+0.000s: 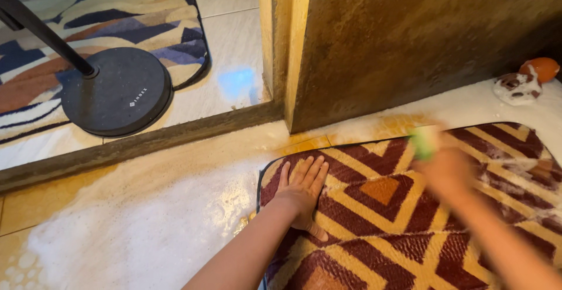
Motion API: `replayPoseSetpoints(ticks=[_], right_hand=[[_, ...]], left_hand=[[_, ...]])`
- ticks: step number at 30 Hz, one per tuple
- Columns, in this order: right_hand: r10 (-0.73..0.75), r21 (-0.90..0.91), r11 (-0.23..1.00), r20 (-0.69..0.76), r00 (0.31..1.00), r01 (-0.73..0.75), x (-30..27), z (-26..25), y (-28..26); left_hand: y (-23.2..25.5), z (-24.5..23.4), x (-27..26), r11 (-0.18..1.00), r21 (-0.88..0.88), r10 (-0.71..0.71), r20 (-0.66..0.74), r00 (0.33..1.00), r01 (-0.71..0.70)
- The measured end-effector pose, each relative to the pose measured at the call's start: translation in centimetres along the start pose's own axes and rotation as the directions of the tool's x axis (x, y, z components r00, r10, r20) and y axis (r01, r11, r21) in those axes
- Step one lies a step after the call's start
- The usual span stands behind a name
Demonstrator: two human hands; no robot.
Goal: The person scrubs a patterned rug with a green brush in a soapy water-filled tub. The rug is held steady with one hand while the other hand scrubs the surface repeatedly.
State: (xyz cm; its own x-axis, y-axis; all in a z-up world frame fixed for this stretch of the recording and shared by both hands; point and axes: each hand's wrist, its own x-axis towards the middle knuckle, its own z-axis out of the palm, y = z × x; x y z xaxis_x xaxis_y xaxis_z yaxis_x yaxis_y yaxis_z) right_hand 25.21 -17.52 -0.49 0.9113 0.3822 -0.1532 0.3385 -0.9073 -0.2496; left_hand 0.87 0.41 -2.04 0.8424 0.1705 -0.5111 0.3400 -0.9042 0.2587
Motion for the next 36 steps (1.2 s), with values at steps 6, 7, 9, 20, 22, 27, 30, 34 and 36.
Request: replayPoseSetpoints(ticks=[6, 7, 9, 20, 22, 27, 30, 34, 36], right_hand=[[-0.466, 0.071, 0.883, 0.232, 0.854, 0.463, -10.4, 2.8, -9.1], [-0.379, 0.061, 0.925, 0.199, 0.904, 0.374, -9.0, 2.1, -8.2], [-0.120, -0.001, 0.993, 0.126, 0.985, 0.121, -4.2, -0.1, -4.8], [-0.184, -0.018, 0.983, 0.009, 0.983, 0.184, -3.2, -0.1, -3.6], [-0.548, -0.176, 0.825, -0.013, 0.836, 0.538, -5.5, 1.5, -5.8], [-0.347, -0.056, 0.937, -0.003, 0.938, 0.346, 1.1, 0.5, 0.0], [-0.127, -0.016, 0.992, -0.097, 0.987, 0.126, 7.5, -2.8, 8.3], [0.064, -0.309, 0.945, -0.143, 0.988, -0.106, 11.4, -3.5, 7.2], [0.102, -0.043, 0.994, 0.035, 0.994, -0.100, 8.2, -2.1, 2.5]], left_hand=[[0.4, -0.5, 0.3, 0.998, 0.059, -0.032, 0.079, 0.996, 0.028], [0.5, -0.6, 0.3, 0.999, 0.045, -0.031, 0.062, 0.998, 0.028], [0.6, -0.9, 0.0, 0.998, 0.043, -0.045, 0.069, 0.997, 0.042], [6.6, -2.3, 2.0, 0.948, -0.141, -0.280, 0.064, 0.958, 0.286], [9.2, -2.4, 3.5, 0.908, -0.174, -0.373, 0.075, 0.925, 0.381], [9.7, -3.6, 6.1, 0.913, -0.107, -0.386, 0.087, 0.918, 0.394], [9.1, -3.8, 6.8, 0.944, -0.025, -0.327, 0.075, 0.942, 0.330], [8.7, -4.2, 8.0, 0.944, -0.043, -0.320, 0.133, 0.938, 0.328], [8.8, -4.0, 8.2, 0.941, -0.049, -0.324, 0.154, 0.933, 0.335]])
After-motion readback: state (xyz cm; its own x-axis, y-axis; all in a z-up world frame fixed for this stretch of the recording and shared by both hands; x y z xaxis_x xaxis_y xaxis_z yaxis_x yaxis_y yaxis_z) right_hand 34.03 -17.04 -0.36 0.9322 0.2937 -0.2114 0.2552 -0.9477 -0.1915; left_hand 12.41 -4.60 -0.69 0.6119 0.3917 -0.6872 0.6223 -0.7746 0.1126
